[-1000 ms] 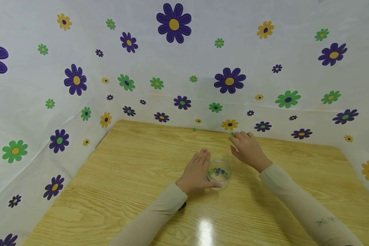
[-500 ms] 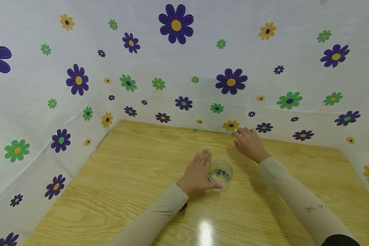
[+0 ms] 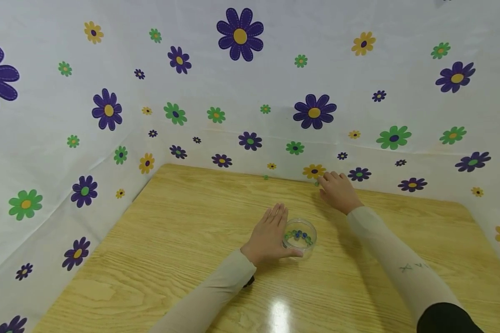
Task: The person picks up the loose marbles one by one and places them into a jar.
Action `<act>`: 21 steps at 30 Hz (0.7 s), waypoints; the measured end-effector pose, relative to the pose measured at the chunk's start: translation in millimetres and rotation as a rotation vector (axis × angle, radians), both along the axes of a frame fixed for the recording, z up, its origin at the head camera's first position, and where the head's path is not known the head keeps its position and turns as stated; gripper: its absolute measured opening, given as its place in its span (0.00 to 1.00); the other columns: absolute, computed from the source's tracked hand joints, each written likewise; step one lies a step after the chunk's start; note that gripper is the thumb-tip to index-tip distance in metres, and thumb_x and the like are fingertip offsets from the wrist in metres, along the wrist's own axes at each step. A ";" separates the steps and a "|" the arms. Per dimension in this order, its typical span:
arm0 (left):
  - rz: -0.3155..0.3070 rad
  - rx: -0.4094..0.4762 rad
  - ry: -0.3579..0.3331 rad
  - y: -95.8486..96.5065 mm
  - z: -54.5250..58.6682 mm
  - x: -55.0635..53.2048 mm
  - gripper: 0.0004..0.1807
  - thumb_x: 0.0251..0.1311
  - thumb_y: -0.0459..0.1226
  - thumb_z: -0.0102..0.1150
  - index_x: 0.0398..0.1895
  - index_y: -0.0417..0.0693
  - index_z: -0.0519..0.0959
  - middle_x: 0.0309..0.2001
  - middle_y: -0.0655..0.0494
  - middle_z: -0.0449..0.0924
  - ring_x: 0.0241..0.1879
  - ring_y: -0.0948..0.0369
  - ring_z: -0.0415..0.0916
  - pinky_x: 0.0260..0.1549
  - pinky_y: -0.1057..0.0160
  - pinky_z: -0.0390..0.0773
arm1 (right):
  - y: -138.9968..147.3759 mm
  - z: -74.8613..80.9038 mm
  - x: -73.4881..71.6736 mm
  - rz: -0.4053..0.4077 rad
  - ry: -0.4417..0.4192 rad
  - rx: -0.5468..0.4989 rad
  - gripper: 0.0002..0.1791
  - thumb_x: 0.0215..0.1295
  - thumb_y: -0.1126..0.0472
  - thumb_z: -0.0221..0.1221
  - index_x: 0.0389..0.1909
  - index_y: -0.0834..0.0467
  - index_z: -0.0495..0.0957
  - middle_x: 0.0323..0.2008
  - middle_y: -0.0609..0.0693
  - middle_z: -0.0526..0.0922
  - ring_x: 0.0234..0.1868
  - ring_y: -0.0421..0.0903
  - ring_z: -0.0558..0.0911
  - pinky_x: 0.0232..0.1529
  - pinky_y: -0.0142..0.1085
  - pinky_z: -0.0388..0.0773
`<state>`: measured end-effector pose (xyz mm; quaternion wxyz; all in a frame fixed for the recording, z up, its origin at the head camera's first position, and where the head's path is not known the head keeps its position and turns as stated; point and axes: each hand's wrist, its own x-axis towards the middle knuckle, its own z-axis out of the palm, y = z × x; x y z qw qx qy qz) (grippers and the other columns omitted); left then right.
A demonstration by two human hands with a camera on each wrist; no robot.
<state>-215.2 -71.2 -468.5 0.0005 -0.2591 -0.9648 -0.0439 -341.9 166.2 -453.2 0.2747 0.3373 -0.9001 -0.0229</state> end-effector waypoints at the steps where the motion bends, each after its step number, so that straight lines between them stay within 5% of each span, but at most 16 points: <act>1: 0.000 -0.002 0.003 0.2 -0.3 -0.1 0.64 0.47 0.74 0.46 0.73 0.36 0.42 0.75 0.42 0.41 0.75 0.52 0.36 0.73 0.55 0.44 | 0.1 -0.7 -1.4 -0.008 -0.014 0.009 0.13 0.52 0.63 0.65 0.37 0.62 0.76 0.34 0.57 0.79 0.36 0.53 0.78 0.35 0.45 0.76; 21: 0.004 -0.004 -0.006 1.0 3.2 2.3 0.64 0.47 0.74 0.47 0.73 0.36 0.43 0.75 0.42 0.41 0.75 0.52 0.36 0.73 0.55 0.44 | -5.8 -9.7 -21.0 -0.103 -0.136 0.113 0.18 0.58 0.60 0.61 0.47 0.65 0.76 0.42 0.60 0.80 0.43 0.57 0.80 0.43 0.51 0.78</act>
